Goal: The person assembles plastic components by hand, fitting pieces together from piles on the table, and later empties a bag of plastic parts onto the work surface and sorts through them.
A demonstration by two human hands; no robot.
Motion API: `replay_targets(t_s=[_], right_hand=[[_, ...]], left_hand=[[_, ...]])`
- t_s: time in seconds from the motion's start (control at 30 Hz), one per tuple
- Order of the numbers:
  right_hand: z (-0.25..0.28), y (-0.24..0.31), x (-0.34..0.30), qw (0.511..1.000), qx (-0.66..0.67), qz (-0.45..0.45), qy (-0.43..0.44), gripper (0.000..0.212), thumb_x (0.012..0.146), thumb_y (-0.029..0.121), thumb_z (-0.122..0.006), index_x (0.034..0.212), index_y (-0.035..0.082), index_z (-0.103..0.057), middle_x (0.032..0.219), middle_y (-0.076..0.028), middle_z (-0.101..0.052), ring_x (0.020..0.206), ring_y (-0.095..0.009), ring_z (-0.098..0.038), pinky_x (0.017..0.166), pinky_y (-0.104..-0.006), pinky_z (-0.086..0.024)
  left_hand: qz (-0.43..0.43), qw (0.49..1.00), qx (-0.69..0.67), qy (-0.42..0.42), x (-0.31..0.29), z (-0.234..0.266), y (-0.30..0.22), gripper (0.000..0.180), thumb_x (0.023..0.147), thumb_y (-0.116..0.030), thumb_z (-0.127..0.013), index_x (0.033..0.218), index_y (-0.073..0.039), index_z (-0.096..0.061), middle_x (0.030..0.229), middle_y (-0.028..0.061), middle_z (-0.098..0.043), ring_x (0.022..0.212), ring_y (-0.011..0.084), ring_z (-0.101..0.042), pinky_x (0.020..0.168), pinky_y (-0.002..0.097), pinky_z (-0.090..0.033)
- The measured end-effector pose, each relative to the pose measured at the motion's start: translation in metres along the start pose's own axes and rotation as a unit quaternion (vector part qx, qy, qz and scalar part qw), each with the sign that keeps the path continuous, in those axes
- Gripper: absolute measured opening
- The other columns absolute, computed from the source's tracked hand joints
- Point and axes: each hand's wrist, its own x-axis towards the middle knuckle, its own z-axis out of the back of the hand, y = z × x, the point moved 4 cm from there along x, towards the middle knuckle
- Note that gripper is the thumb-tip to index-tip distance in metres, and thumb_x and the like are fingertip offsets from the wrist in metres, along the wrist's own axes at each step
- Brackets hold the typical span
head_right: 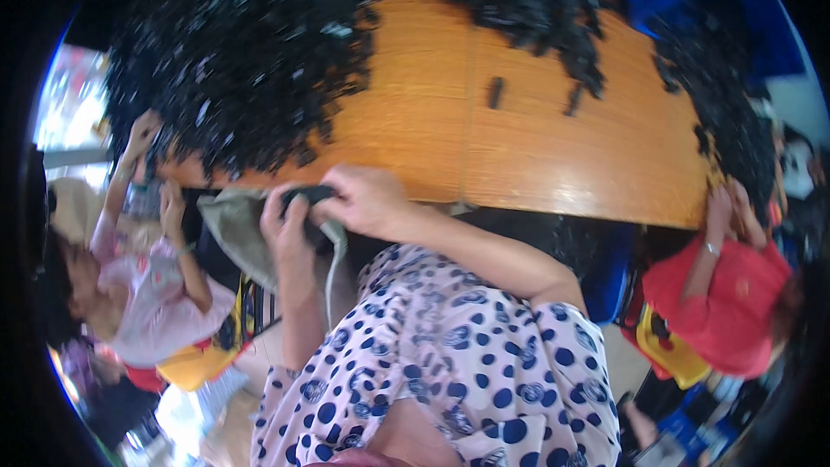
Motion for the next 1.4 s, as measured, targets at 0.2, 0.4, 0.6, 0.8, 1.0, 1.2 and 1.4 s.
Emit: replay_targets(t_s=[0.2, 0.4, 0.6, 0.8, 1.0, 1.2, 1.4], right_hand=[[0.063, -0.013, -0.039, 0.998, 0.013, 0.031, -0.058, 0.042, 0.084, 0.027, -0.067, 0.118, 0.006, -0.053, 0.104, -0.012, -0.056, 0.085, -0.024, -0.062, 0.070, -0.0339, -0.051], [0.196, -0.113, -0.103, 0.895, -0.191, -0.133, -0.380, 0.025, 0.087, 0.024, -0.065, 0.100, 0.004, -0.060, 0.084, -0.011, -0.062, 0.074, -0.024, -0.062, 0.064, -0.0348, -0.050], [0.267, -0.149, -0.106, 0.837, -0.327, -0.187, -0.397, 0.024, 0.086, 0.026, -0.063, 0.088, 0.003, -0.059, 0.084, -0.015, -0.063, 0.074, -0.035, -0.063, 0.062, -0.0438, -0.050], [0.235, -0.127, -0.081, 0.899, -0.335, -0.133, -0.249, 0.013, 0.083, 0.018, -0.060, 0.083, 0.005, -0.059, 0.085, -0.012, -0.062, 0.075, -0.033, -0.064, 0.064, -0.0441, -0.051], [0.223, -0.102, -0.087, 0.895, -0.275, 0.005, -0.351, 0.022, 0.079, 0.013, -0.068, 0.096, 0.002, -0.060, 0.085, -0.013, -0.059, 0.079, -0.030, -0.063, 0.066, -0.0389, -0.052], [0.192, -0.106, -0.103, 0.940, 0.037, 0.026, -0.339, 0.027, 0.082, 0.003, -0.065, 0.108, 0.001, -0.059, 0.090, -0.012, -0.060, 0.078, -0.021, -0.062, 0.067, -0.0318, -0.050], [0.193, -0.149, -0.142, 0.820, 0.365, -0.097, -0.430, 0.022, 0.089, 0.004, -0.061, 0.110, -0.002, -0.058, 0.093, -0.006, -0.063, 0.078, -0.011, -0.063, 0.071, -0.0231, -0.051]], left_hand=[[-0.091, 0.939, 0.331, -0.015, -0.012, 0.153, 0.033, 0.021, 0.089, -0.002, -0.059, 0.109, -0.001, -0.057, 0.099, 0.0052, -0.063, 0.084, 0.0134, -0.060, 0.077, 0.0247, -0.047], [-0.287, 0.806, 0.516, -0.041, 0.011, 0.056, -0.007, 0.031, 0.080, 0.001, -0.065, 0.111, 0.001, -0.059, 0.104, 0.0158, -0.063, 0.097, 0.0276, -0.060, 0.089, 0.0346, -0.045], [-0.401, 0.764, 0.434, 0.258, 0.052, -0.158, -0.013, 0.024, 0.077, 0.004, -0.059, 0.100, -0.003, -0.064, 0.109, 0.0146, -0.061, 0.100, 0.0312, -0.059, 0.089, 0.0396, -0.045], [-0.485, 0.606, 0.491, 0.396, 0.077, -0.263, -0.003, 0.037, 0.072, 0.006, -0.055, 0.106, -0.008, -0.063, 0.116, 0.0119, -0.057, 0.106, 0.0303, -0.056, 0.088, 0.0400, -0.046], [-0.291, 0.689, 0.467, 0.471, 0.088, -0.271, 0.015, 0.023, 0.080, 0.000, -0.062, 0.102, -0.002, -0.059, 0.102, 0.0122, -0.065, 0.094, 0.0255, -0.064, 0.081, 0.0357, -0.051], [-0.184, 0.774, 0.328, 0.510, 0.047, -0.277, 0.020, 0.027, 0.081, -0.004, -0.065, 0.103, -0.002, -0.050, 0.096, 0.0135, -0.067, 0.084, 0.0297, -0.067, 0.072, 0.0350, -0.055], [-0.428, 0.689, 0.388, 0.437, 0.051, -0.312, 0.005, 0.025, 0.079, -0.007, -0.068, 0.101, -0.002, -0.057, 0.096, 0.0115, -0.063, 0.094, 0.0286, -0.062, 0.079, 0.0384, -0.050]])
